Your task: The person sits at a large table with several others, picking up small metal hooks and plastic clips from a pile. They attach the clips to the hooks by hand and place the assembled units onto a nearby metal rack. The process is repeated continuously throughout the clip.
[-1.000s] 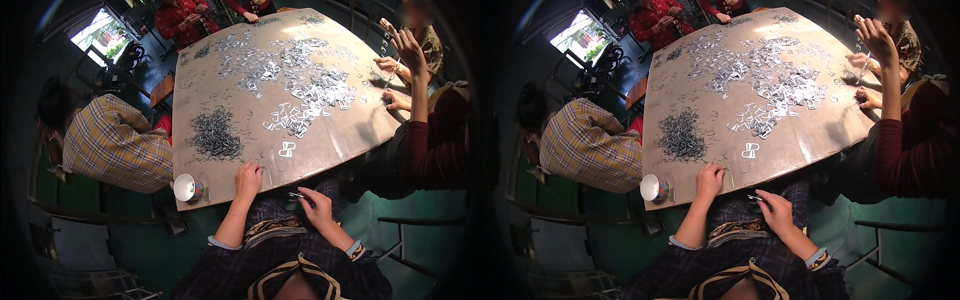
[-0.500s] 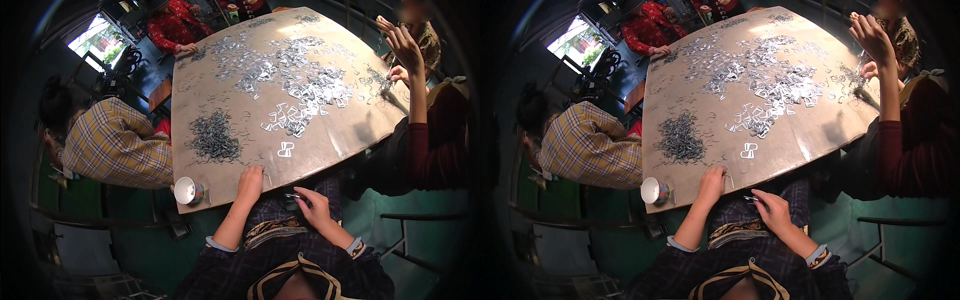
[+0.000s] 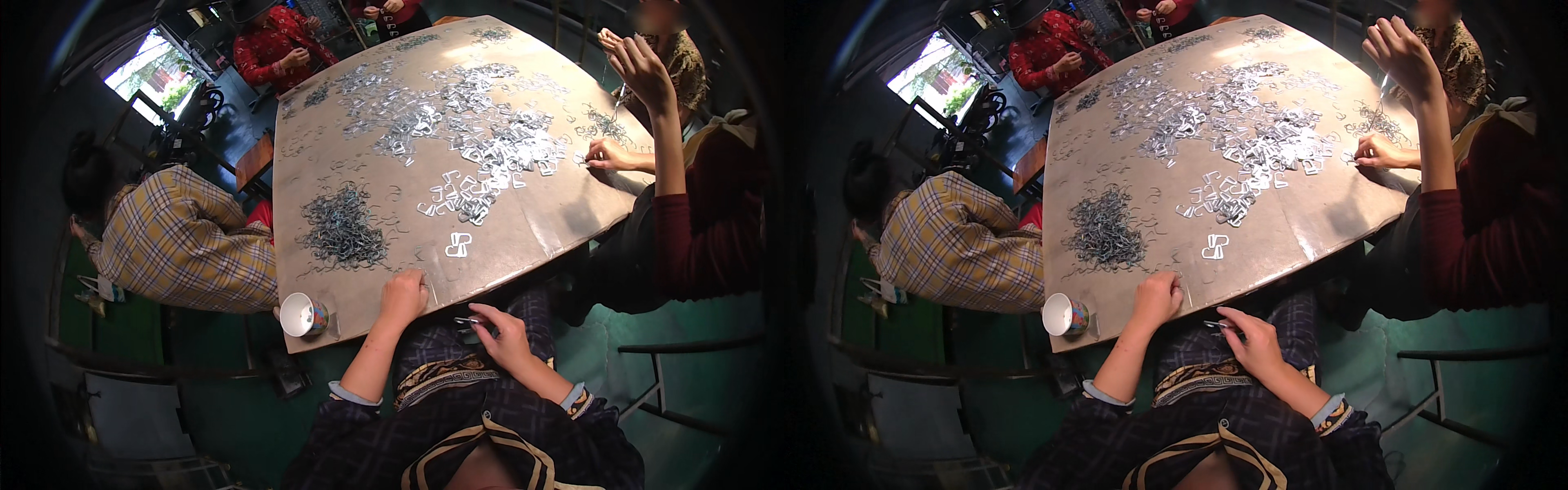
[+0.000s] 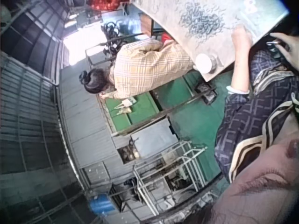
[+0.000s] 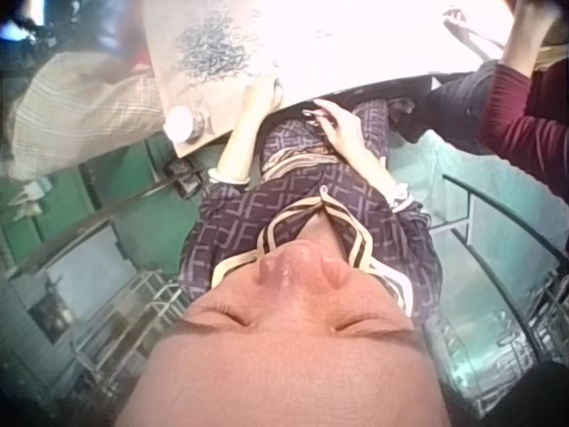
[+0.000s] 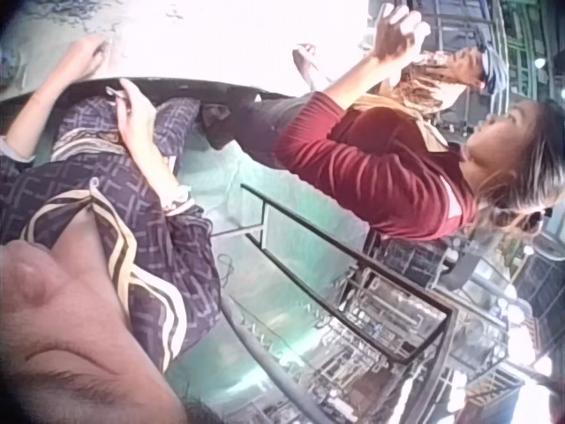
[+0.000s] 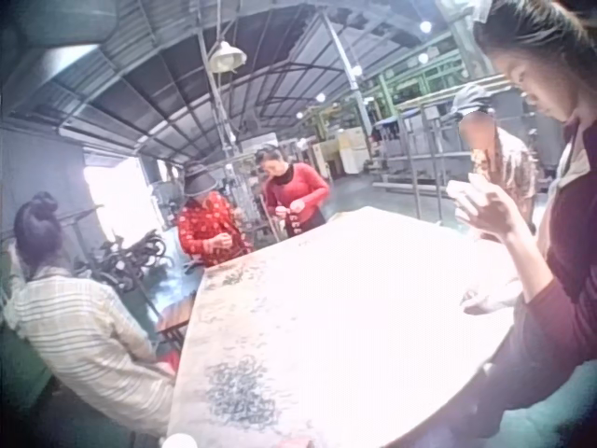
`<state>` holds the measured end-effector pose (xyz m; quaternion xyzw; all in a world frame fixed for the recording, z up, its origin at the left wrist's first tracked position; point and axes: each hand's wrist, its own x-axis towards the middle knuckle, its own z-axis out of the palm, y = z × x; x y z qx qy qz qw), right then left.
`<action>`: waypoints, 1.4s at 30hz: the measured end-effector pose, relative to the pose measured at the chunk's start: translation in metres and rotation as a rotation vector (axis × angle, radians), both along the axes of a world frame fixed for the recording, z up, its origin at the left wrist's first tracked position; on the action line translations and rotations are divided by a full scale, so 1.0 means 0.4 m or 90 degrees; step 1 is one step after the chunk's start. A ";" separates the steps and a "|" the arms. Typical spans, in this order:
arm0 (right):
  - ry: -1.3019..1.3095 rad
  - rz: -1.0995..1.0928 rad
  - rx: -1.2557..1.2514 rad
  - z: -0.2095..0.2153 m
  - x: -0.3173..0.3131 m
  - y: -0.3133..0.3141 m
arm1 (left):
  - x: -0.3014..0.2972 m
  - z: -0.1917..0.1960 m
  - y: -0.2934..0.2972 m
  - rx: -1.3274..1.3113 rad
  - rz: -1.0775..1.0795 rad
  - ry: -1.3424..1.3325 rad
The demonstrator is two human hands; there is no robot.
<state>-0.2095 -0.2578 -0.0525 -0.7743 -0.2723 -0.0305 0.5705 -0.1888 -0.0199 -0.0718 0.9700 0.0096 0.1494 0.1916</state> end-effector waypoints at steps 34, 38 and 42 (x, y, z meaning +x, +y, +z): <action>-0.304 -0.049 -0.206 -0.059 0.219 0.049 | -0.148 0.052 -0.162 -0.742 -0.314 0.107; -0.434 -0.023 -0.282 -0.111 0.310 0.112 | -0.159 0.056 -0.176 -0.708 -0.329 0.117; -0.420 0.018 -0.309 -0.129 0.355 0.136 | -0.169 0.058 -0.190 -0.709 -0.324 0.099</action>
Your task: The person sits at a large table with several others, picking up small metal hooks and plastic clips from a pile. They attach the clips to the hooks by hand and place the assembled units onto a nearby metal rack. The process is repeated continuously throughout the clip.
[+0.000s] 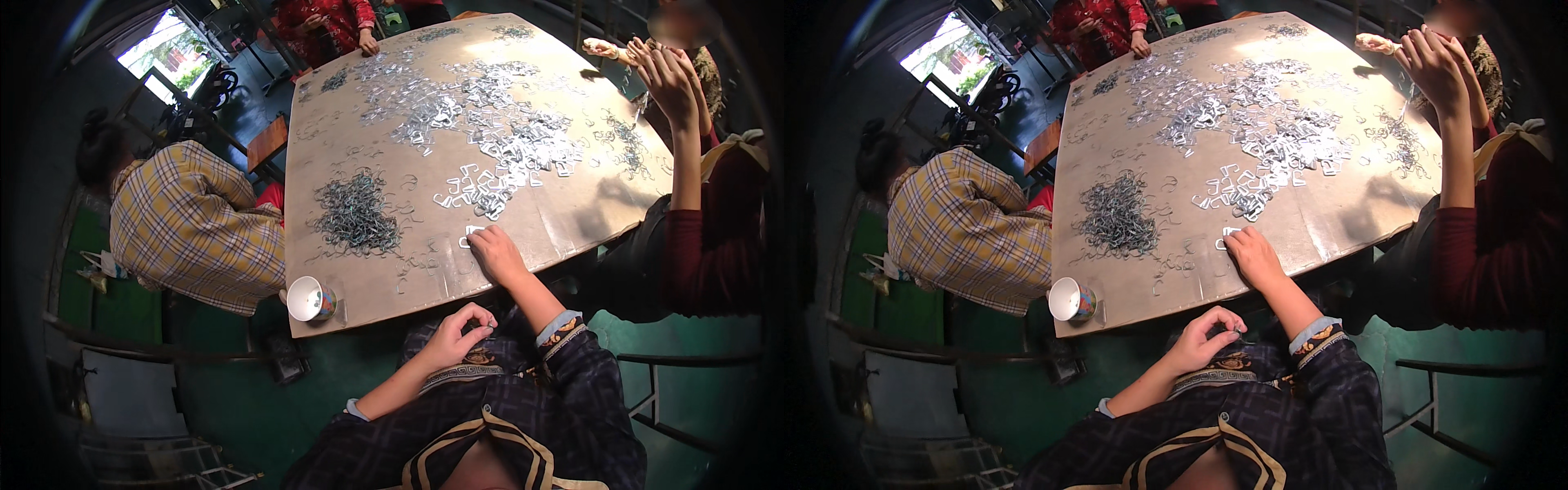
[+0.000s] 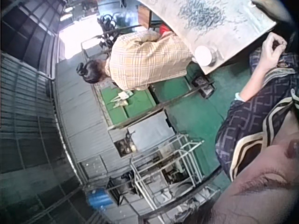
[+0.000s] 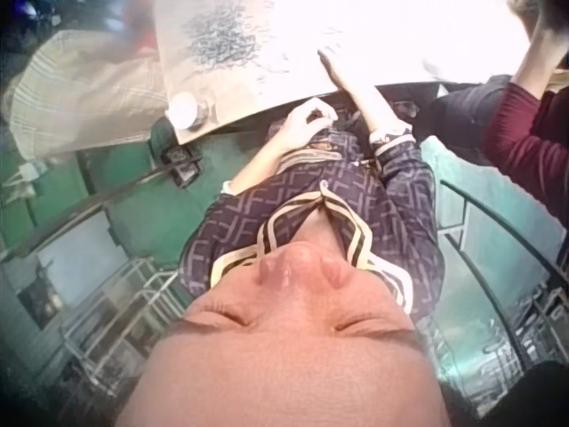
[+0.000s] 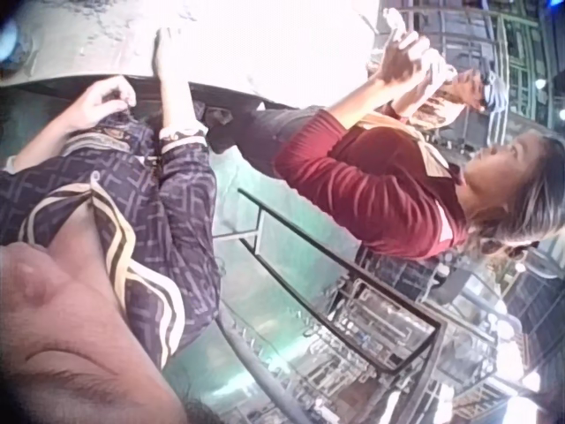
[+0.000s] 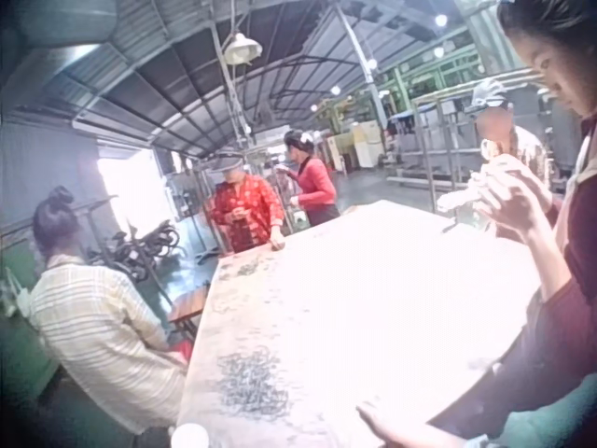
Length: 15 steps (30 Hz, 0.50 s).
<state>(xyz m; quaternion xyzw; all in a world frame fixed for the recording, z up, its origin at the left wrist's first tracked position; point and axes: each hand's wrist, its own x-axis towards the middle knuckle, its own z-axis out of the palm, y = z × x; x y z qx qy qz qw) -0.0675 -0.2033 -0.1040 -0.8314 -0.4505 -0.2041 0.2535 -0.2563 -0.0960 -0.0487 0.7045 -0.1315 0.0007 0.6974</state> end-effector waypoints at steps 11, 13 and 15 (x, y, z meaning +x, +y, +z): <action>0.340 -0.017 0.274 0.033 -0.020 -0.012 | 0.024 -0.022 -0.004 0.006 0.019 0.017; 0.539 0.032 0.356 0.055 -0.057 -0.038 | 0.030 -0.031 -0.003 -0.001 0.048 0.015; 0.663 0.088 0.370 0.115 -0.115 -0.081 | 0.035 -0.062 -0.007 -0.057 0.089 0.022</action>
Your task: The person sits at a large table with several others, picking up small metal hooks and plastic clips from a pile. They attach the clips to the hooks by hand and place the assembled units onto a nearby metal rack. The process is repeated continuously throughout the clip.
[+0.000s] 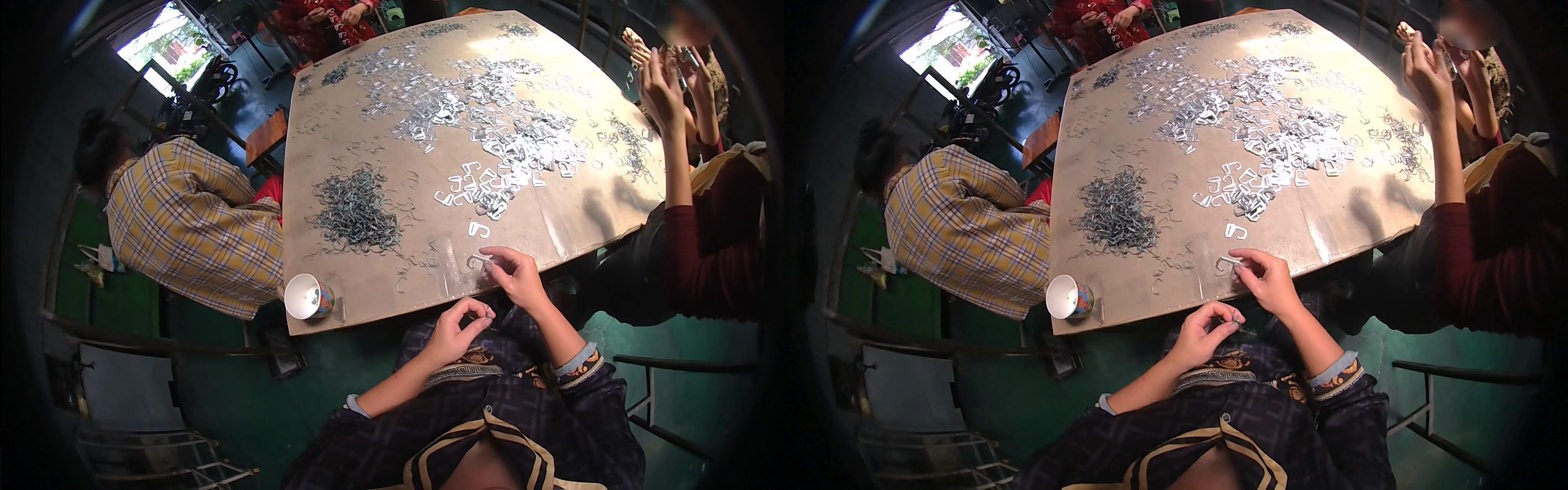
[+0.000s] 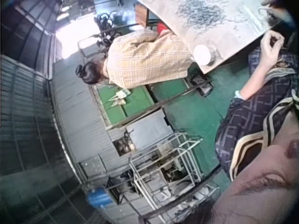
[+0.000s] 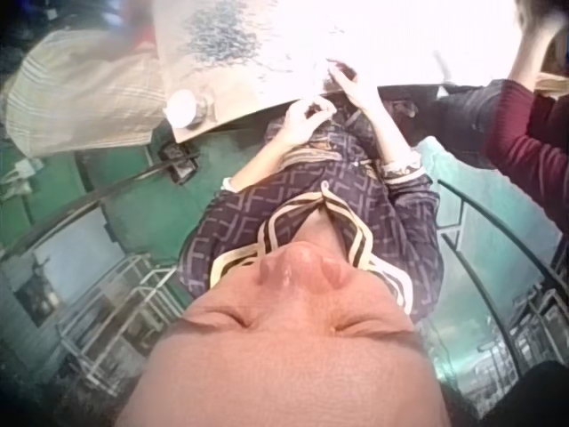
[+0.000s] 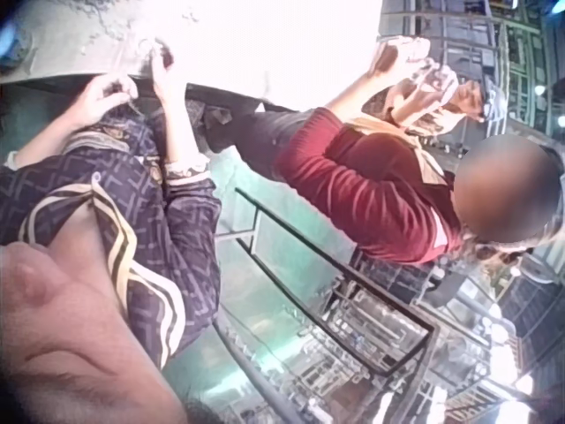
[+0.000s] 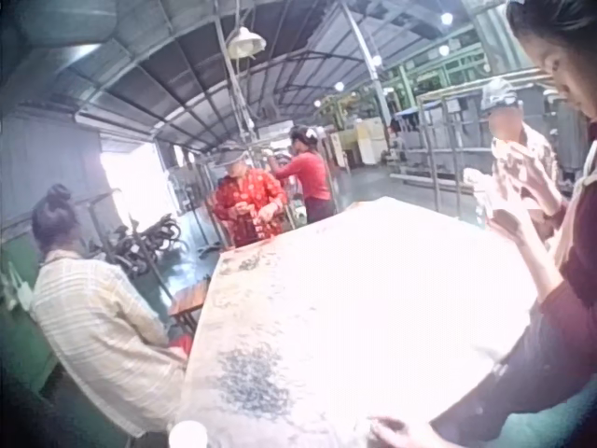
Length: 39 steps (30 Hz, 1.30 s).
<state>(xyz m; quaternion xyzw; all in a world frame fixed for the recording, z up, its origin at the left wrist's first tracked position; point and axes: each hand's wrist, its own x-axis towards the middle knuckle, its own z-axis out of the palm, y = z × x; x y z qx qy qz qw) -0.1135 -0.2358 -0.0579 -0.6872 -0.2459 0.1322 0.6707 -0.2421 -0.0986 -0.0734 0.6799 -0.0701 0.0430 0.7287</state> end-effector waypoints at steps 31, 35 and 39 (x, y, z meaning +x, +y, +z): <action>-0.344 -0.147 -0.124 0.051 -0.166 -0.058 | 0.034 -0.060 0.291 0.741 0.492 0.145; -0.330 -0.145 -0.110 0.051 -0.168 -0.057 | 0.045 -0.087 0.315 0.758 0.427 0.118; -0.260 -0.136 -0.100 0.055 -0.178 -0.060 | 0.050 -0.074 0.310 0.794 0.388 0.064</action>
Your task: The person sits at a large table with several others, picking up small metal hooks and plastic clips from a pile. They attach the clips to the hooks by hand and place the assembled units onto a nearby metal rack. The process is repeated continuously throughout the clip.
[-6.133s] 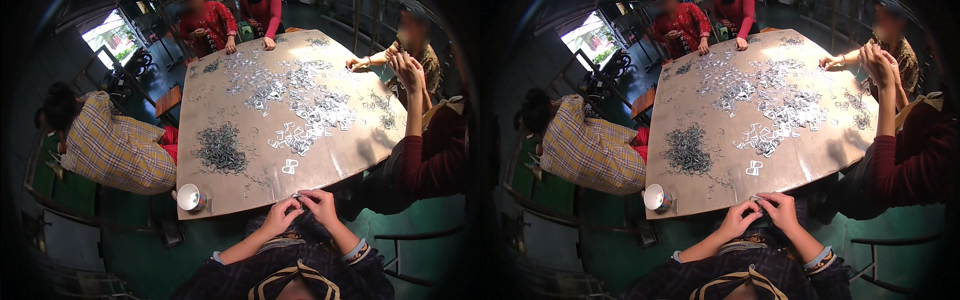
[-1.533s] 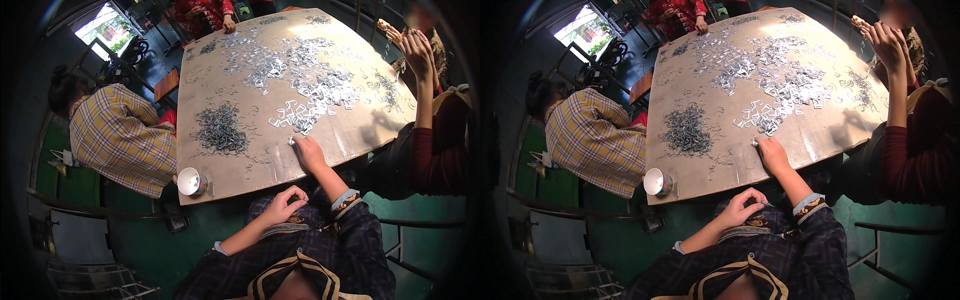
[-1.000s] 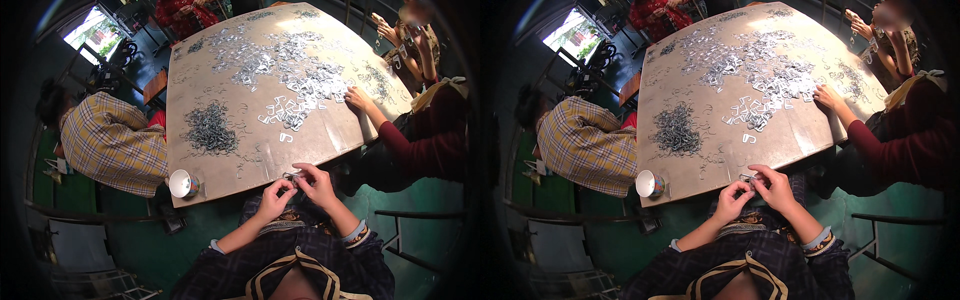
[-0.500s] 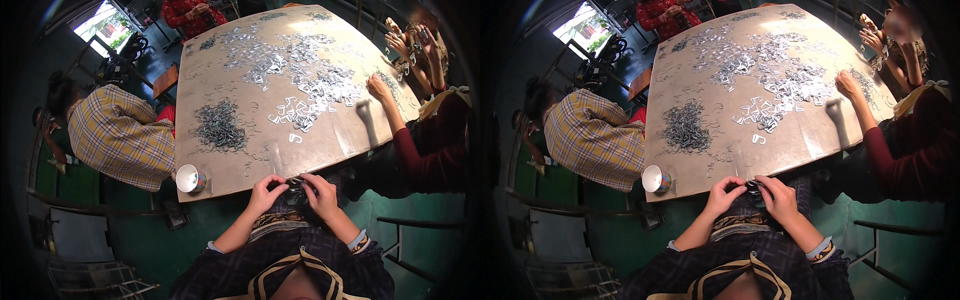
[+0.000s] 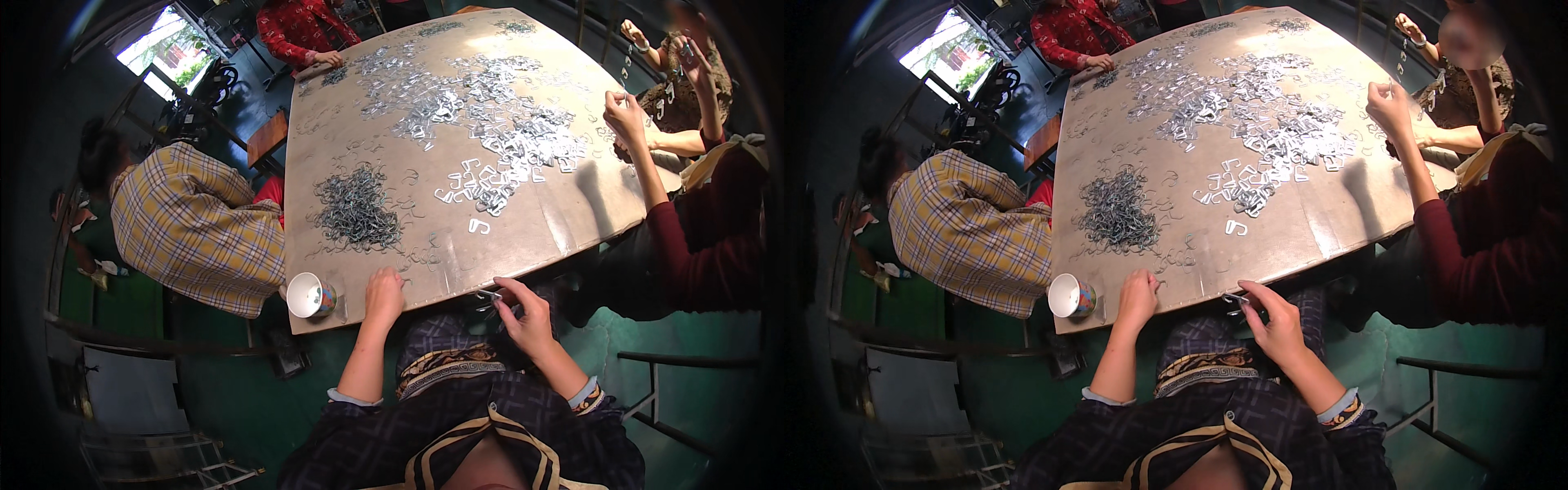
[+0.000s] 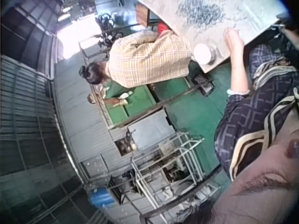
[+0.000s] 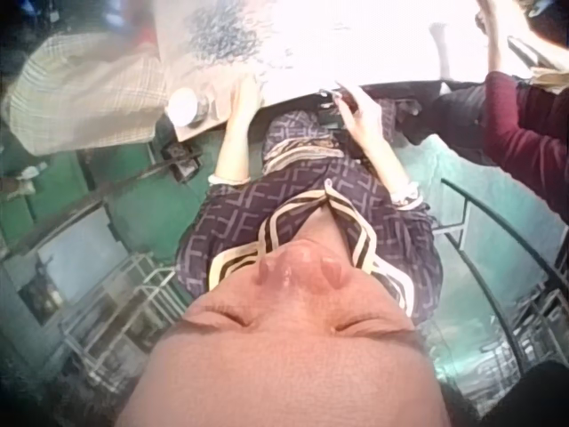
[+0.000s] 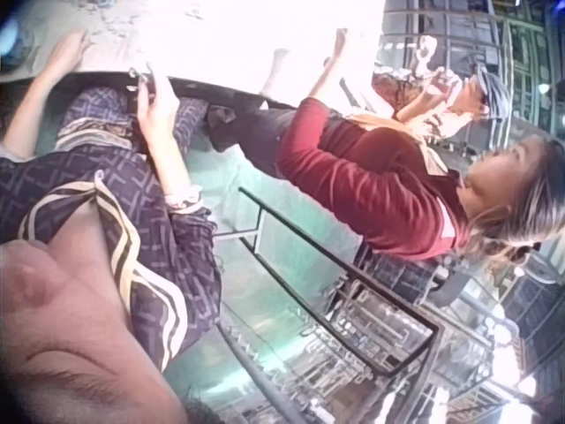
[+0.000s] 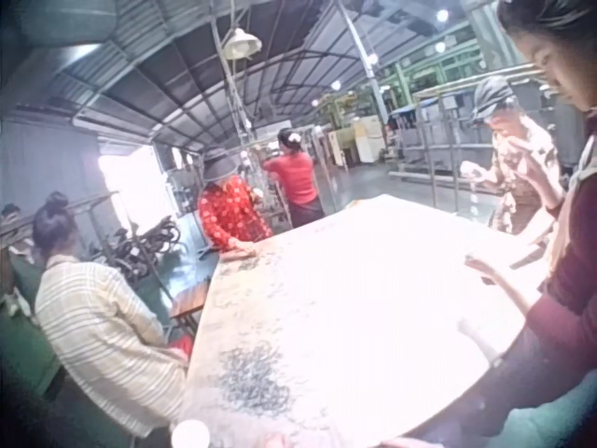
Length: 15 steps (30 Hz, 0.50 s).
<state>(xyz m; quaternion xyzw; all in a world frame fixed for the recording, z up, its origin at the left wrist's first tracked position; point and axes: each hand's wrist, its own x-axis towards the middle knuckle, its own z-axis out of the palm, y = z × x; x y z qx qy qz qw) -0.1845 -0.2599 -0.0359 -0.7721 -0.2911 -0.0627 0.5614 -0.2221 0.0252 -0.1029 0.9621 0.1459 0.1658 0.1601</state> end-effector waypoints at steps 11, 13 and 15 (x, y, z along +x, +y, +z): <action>0.044 0.006 0.048 -0.001 -0.031 0.011 | -0.046 0.200 -0.228 -0.738 -0.222 0.029; 0.019 0.005 0.038 -0.002 -0.033 0.011 | -0.054 0.203 -0.254 -0.824 -0.244 0.014; 0.004 0.004 0.027 -0.003 -0.035 0.011 | -0.055 0.201 -0.262 -0.804 -0.234 0.026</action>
